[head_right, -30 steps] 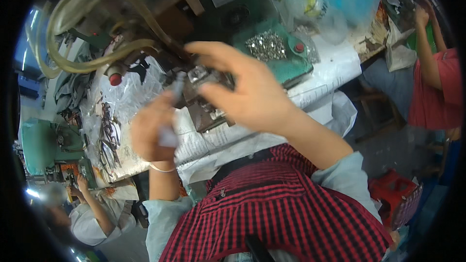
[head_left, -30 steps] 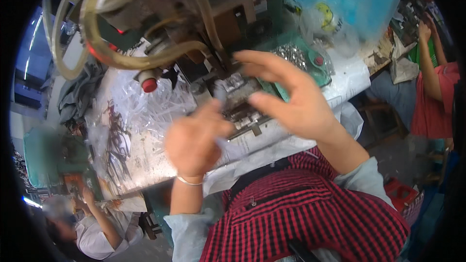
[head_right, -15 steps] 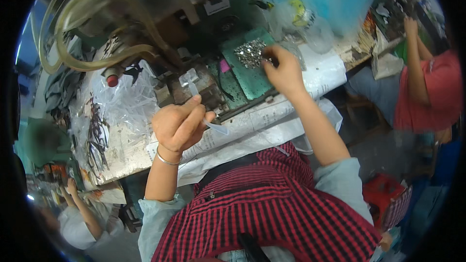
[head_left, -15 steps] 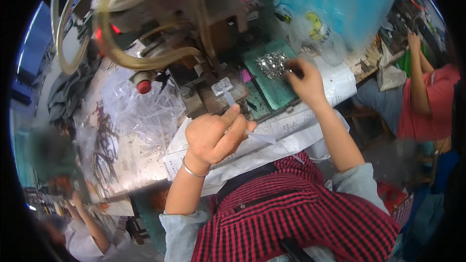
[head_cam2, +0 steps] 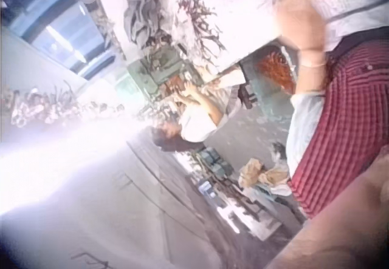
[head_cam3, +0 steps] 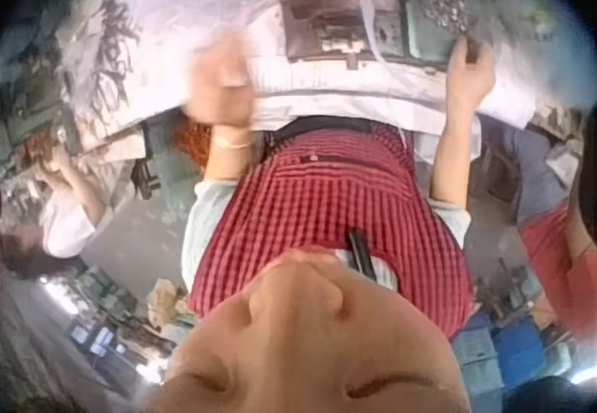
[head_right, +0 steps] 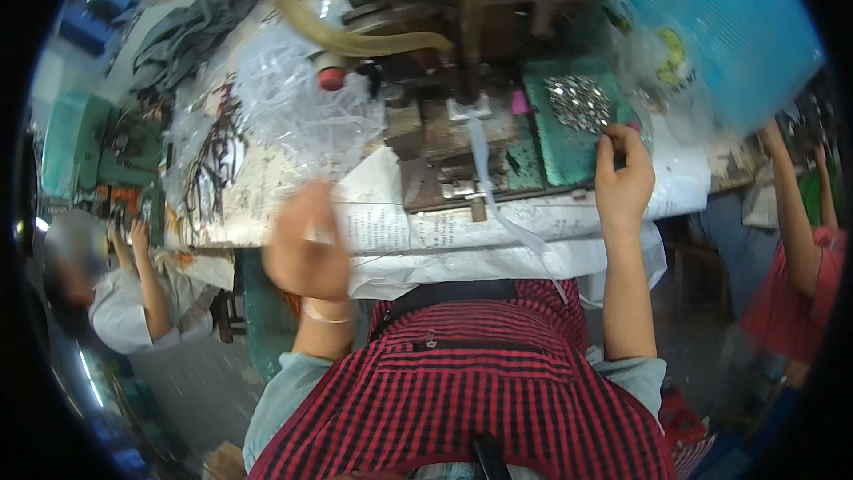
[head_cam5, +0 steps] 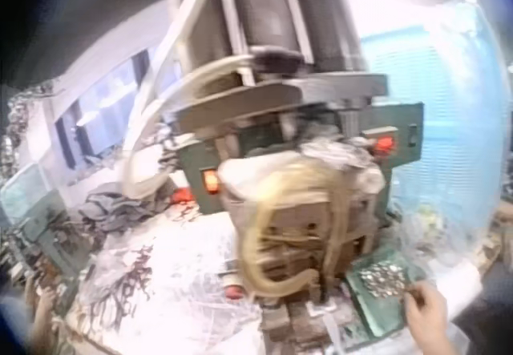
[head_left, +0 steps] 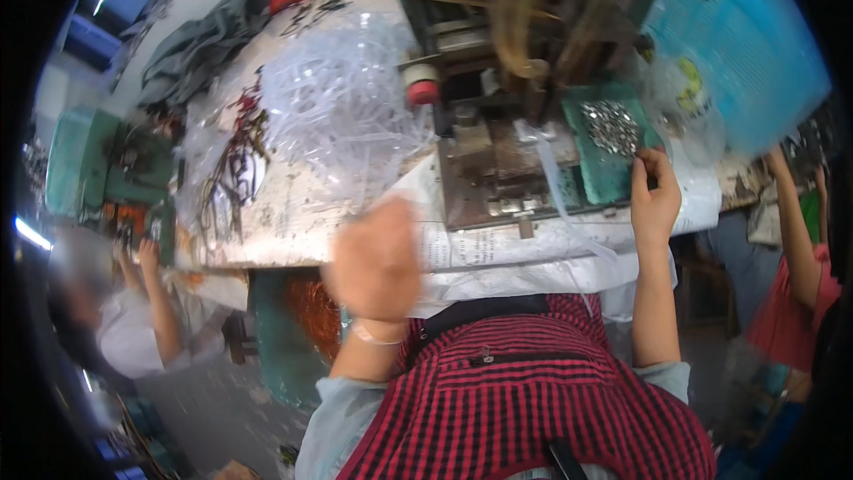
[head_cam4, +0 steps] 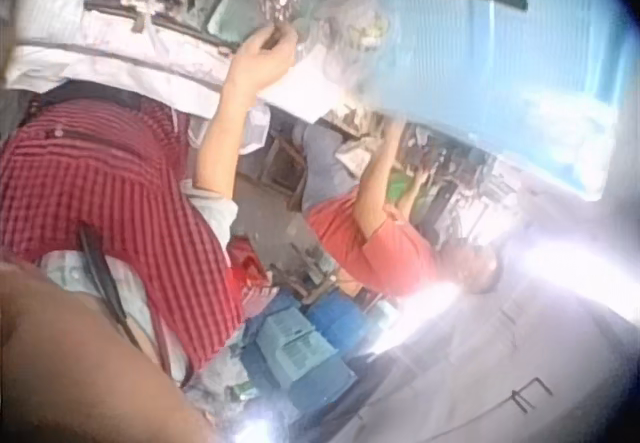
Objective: The person repeatedly picks small metallic components and places them into a press machine, then removes the processed items. They also handle a large white sack and a plastic bag, moving them around the workspace.
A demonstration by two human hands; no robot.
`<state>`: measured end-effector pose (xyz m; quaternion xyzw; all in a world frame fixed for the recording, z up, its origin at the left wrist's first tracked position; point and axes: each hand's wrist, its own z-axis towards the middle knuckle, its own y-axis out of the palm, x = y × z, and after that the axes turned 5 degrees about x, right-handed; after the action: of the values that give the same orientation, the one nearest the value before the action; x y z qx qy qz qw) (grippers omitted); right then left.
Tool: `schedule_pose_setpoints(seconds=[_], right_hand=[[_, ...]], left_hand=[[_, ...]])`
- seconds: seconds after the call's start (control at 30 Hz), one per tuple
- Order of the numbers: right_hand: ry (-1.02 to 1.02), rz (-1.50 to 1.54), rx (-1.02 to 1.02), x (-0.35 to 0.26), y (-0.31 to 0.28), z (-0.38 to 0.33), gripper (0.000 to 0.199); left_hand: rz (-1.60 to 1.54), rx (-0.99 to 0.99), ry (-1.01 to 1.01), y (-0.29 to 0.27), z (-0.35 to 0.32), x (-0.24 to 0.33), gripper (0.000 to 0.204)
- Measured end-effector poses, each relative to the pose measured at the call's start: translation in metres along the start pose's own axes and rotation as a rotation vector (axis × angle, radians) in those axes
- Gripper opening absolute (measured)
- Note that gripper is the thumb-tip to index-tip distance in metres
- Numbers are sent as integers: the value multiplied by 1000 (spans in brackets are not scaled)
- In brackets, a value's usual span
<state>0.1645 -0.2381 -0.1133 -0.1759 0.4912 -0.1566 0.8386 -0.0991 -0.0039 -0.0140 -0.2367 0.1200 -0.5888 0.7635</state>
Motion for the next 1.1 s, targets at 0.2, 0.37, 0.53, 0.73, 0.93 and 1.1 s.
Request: schedule_pose_setpoints(seconds=[0.2, 0.37, 0.53, 0.73, 0.93, 1.1], right_hand=[[23, 225, -52, -50, 12, 14, 15], [-32, 126, -33, -50, 28, 17, 16], [-147, -112, 158, -5, -26, -16, 15], [-69, 255, -84, -74, -37, -17, 15], [-233, 459, -162, -141, 29, 30, 25], [3, 742, -165, -142, 54, 6, 39]], left_hand=[[285, -346, -187, 35, -1, -108, 18], [265, -620, -370, 68, -19, -149, 16], [-382, -1027, -782, 41, 13, -163, 29], [-1117, -546, -1191, 26, 2, -112, 27], [-811, -287, -975, 54, 13, -68, 23], [-788, -55, -917, 58, -14, -61, 24]])
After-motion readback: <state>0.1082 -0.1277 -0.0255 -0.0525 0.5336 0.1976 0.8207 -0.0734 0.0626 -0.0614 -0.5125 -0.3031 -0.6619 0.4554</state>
